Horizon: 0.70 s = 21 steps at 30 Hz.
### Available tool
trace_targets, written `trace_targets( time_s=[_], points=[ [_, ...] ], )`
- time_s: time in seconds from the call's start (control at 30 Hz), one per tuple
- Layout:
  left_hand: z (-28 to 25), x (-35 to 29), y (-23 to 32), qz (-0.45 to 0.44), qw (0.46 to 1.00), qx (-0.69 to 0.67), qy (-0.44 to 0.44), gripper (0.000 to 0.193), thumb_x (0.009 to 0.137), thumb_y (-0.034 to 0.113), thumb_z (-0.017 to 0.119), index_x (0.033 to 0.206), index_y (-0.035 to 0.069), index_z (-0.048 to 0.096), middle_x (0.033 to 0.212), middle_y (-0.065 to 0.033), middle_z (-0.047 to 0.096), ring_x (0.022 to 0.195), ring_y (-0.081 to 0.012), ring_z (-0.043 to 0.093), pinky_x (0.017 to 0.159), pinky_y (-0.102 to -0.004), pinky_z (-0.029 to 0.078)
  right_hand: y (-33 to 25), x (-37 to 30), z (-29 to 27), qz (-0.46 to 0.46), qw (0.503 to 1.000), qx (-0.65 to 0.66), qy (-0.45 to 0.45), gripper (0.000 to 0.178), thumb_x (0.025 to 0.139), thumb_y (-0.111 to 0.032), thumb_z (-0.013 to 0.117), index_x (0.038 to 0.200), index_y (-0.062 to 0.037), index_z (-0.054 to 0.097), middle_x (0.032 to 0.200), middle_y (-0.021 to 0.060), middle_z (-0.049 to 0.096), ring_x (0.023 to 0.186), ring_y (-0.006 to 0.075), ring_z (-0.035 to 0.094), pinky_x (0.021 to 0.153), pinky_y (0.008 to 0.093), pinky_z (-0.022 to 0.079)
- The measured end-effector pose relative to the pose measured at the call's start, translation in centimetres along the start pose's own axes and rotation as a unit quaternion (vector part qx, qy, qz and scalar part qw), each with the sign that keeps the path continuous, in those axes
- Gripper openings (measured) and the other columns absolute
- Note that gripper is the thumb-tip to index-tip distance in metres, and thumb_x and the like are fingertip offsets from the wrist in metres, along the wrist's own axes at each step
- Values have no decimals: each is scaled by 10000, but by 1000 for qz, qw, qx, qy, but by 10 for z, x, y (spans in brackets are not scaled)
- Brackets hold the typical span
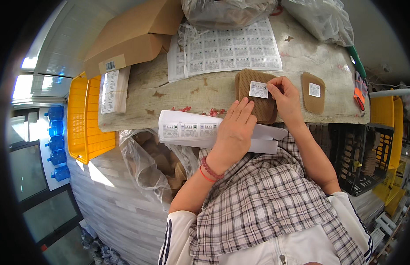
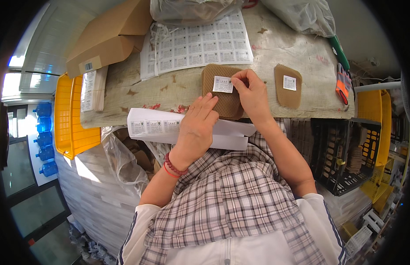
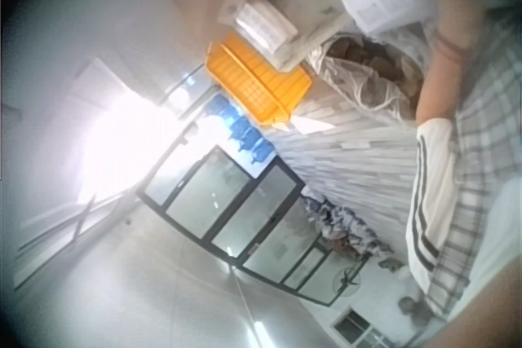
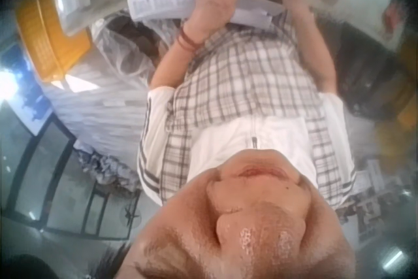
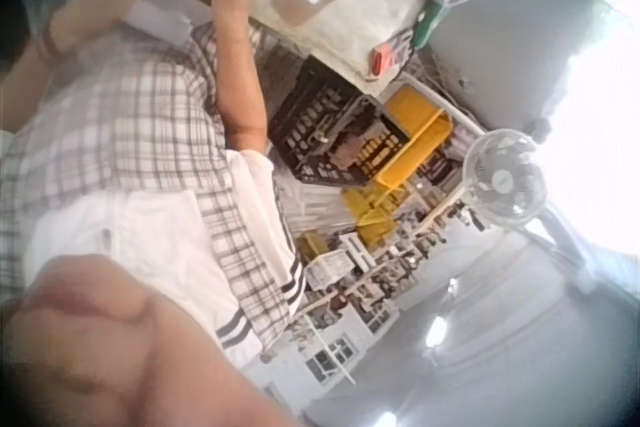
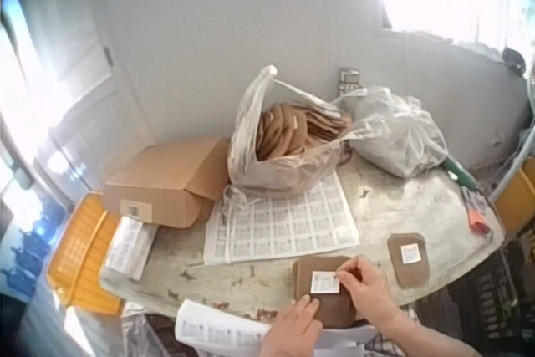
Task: The person repeatedly tears individual labels from a continuous roll and affixes them to small brown cardboard packages. They handle the packages one at a time, placing each labeled item into a plastic bag on the table.
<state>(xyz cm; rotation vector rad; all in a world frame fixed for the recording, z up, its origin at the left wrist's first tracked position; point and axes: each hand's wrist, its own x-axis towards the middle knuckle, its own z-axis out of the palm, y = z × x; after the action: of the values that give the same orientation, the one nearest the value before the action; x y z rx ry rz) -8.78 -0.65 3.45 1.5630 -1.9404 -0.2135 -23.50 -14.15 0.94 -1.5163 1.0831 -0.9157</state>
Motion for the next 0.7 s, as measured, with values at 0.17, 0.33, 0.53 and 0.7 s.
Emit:
trace_targets(
  time_s=[0.17, 0.33, 0.53, 0.7],
  points=[
    [-1, 1, 3, -6, 1000, -1, -2, 145, 794, -54, 552, 928, -31, 601, 1310, -248, 590, 1303, -421, 525, 1131, -526, 402, -6, -4, -1, 30, 1000, 0, 5, 85, 977, -96, 657, 983, -12, 643, 823, -33, 602, 716, 46, 503, 645, 215, 432],
    [-3, 3, 5, -4, 1000, 3, -1, 136, 793, -50, 556, 922, -32, 595, 1305, -252, 590, 1300, -425, 527, 1123, -523, 410, -3, -5, -1, 8, 1000, -16, 7, 85, 978, -101, 661, 980, -18, 644, 818, -35, 600, 711, 40, 501, 630, 208, 423],
    [-2, 3, 6, -1, 1000, 5, 2, 128, 793, -49, 558, 914, -33, 594, 1300, -256, 592, 1295, -423, 534, 1107, -518, 422, -9, -7, -2, 30, 1000, 7, 6, 84, 965, -74, 656, 971, 8, 642, 824, 4, 631, 743, 68, 539, 678, 239, 462],
    [-4, 5, 7, -2, 1000, 6, -1, 123, 791, -50, 561, 909, -35, 593, 1295, -259, 591, 1282, -429, 539, 1096, -515, 429, -7, -7, 0, 6, 999, -27, 16, 85, 954, -58, 655, 976, 22, 637, 820, 48, 664, 744, 104, 585, 696, 275, 498]
  ],
)
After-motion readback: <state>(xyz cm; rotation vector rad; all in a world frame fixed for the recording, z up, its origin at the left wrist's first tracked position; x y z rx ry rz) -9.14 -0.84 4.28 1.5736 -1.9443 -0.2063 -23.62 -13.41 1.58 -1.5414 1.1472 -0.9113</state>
